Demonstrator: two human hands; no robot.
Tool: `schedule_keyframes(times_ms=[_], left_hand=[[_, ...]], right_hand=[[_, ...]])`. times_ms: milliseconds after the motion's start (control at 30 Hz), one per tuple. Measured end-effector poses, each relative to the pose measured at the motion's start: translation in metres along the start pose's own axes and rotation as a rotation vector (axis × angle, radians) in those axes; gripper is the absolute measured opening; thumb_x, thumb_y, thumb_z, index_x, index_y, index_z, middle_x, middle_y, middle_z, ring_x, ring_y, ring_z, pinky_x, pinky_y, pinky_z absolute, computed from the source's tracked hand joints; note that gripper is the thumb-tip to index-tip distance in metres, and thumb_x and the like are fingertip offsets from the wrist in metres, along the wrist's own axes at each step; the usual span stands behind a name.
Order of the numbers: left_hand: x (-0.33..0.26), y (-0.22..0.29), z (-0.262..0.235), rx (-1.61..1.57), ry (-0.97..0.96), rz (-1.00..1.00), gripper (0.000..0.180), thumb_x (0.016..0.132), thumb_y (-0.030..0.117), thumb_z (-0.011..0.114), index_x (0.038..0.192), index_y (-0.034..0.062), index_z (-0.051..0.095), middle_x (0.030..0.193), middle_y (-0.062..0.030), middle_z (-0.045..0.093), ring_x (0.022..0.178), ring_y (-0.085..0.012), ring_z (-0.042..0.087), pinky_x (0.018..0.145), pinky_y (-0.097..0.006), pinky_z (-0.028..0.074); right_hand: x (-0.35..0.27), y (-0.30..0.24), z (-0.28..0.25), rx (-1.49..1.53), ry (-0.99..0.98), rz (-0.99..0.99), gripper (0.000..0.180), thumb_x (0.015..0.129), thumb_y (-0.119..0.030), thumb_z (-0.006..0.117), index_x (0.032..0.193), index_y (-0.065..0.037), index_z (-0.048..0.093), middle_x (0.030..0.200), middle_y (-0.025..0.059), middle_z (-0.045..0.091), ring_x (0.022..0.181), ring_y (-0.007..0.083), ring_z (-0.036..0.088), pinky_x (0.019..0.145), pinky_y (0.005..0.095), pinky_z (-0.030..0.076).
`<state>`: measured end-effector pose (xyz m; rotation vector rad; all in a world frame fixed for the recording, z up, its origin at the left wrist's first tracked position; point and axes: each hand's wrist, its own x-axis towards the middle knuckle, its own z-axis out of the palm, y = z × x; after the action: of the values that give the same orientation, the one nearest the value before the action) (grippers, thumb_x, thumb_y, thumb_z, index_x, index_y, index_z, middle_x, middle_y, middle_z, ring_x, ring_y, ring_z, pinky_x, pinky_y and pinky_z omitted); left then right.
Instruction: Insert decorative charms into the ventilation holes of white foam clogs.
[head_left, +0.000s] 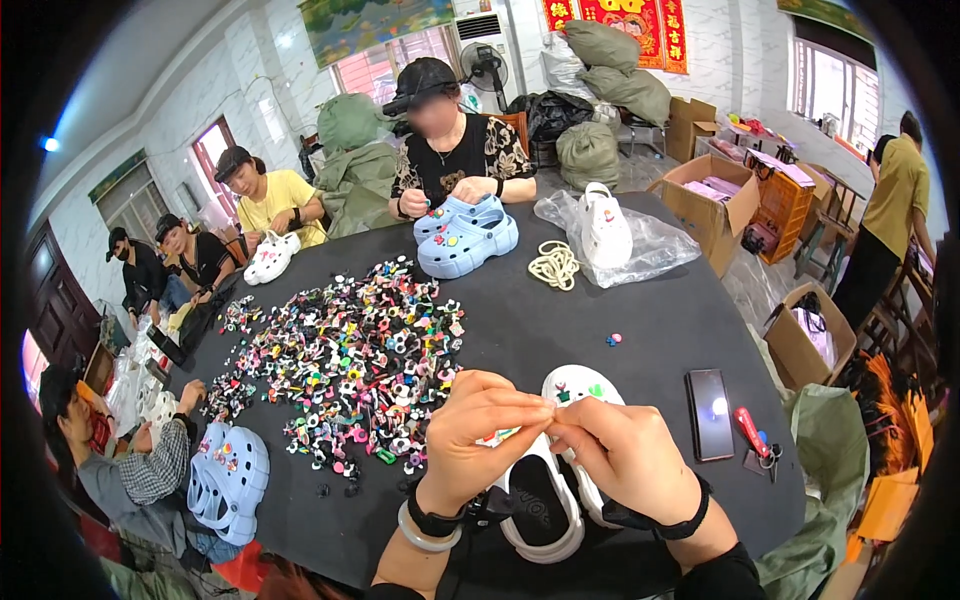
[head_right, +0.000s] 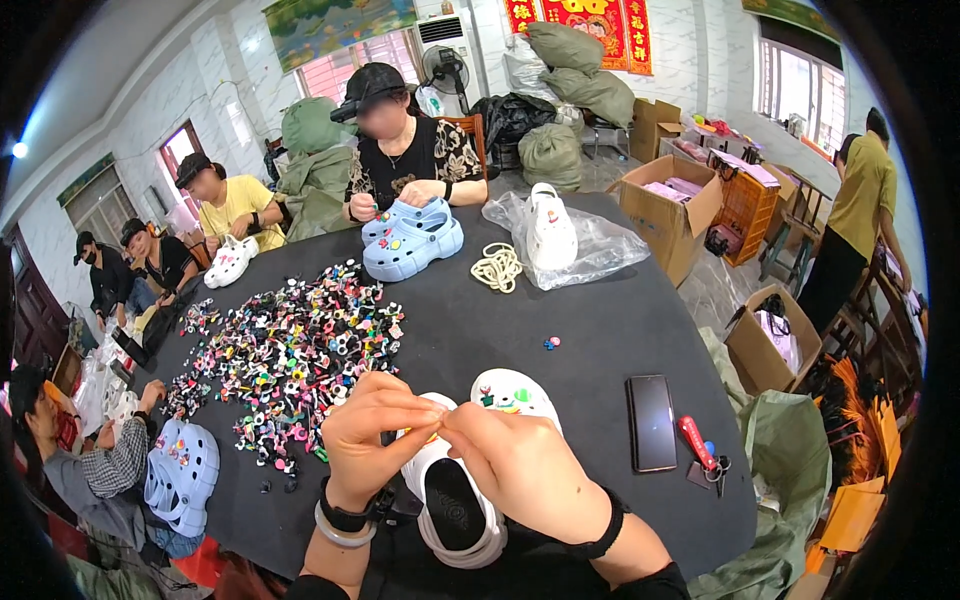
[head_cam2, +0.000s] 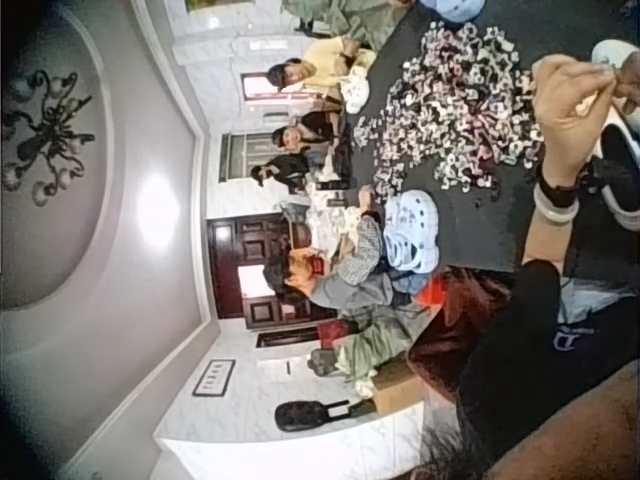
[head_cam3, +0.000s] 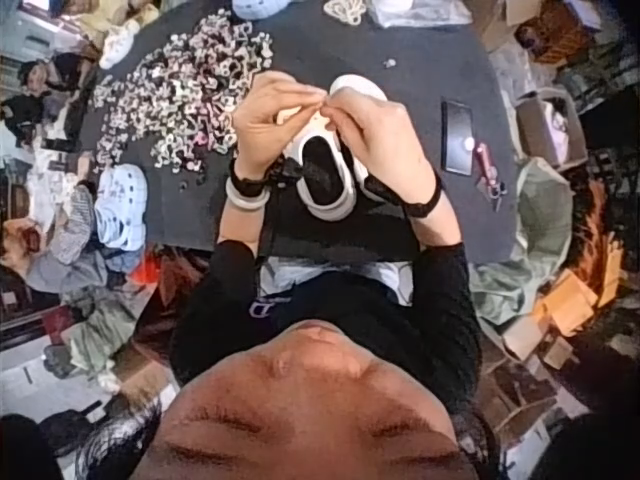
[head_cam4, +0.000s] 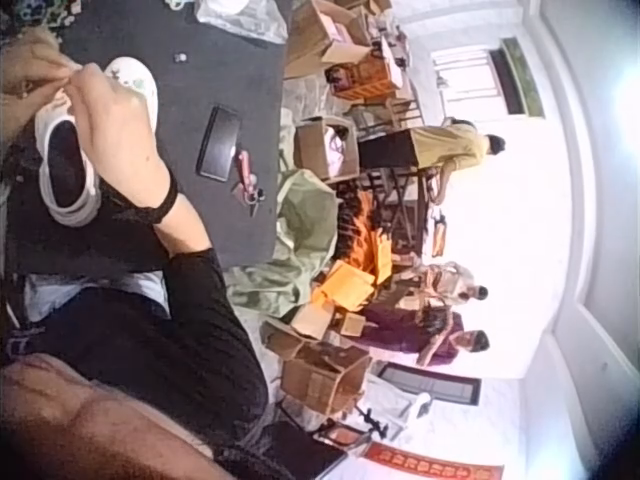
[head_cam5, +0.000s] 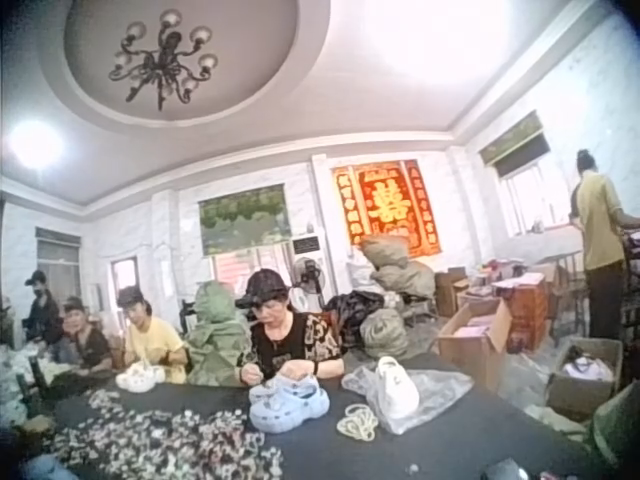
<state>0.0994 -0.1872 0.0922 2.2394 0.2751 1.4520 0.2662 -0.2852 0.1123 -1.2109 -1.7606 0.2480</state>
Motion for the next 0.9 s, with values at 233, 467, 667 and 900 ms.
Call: schedule_keyframes(times_ms=[233,467,667,900], left_hand=[[0.002,0.000,-0.002,-0.046,-0.020,-0.007,0.022,0.069,-0.003,0.078,0.087,0.0081,0.072,0.091,-0.0031,0.073,0.083,-0.0185,0.062,0.077,-0.031,0.044],[0.004,0.003,-0.004,-0.091,-0.030,-0.047,0.020,0.071,-0.005,0.076,0.086,0.0060,0.070,0.090,-0.0061,0.072,0.084,-0.0187,0.063,0.077,-0.031,0.045],[0.000,0.002,0.004,-0.223,-0.004,-0.164,0.019,0.073,-0.007,0.074,0.088,0.0029,0.069,0.094,-0.0111,0.071,0.087,-0.0190,0.063,0.079,-0.031,0.045],[-0.003,0.004,0.006,-0.347,0.000,-0.302,0.017,0.075,-0.008,0.072,0.089,0.0009,0.069,0.089,-0.0092,0.067,0.086,-0.0174,0.060,0.079,-0.030,0.044]], right_hand=[[-0.001,0.001,0.000,0.014,-0.017,-0.023,0.011,0.084,-0.004,0.065,0.093,-0.001,0.059,0.073,0.0126,0.065,0.066,0.0304,0.067,0.057,0.0369,0.052],[0.001,-0.003,-0.002,0.143,-0.041,0.046,0.010,0.086,-0.002,0.064,0.095,-0.001,0.060,0.079,0.0117,0.068,0.071,0.0274,0.069,0.061,0.0338,0.054],[0.004,0.002,-0.009,0.194,-0.033,0.097,0.009,0.088,-0.004,0.064,0.097,-0.001,0.065,0.078,0.0097,0.069,0.068,0.0202,0.070,0.061,0.0288,0.054],[0.010,0.013,-0.011,0.491,-0.125,0.303,0.009,0.091,-0.005,0.064,0.095,0.003,0.066,0.078,0.0074,0.070,0.071,0.0115,0.069,0.062,0.0235,0.055]])
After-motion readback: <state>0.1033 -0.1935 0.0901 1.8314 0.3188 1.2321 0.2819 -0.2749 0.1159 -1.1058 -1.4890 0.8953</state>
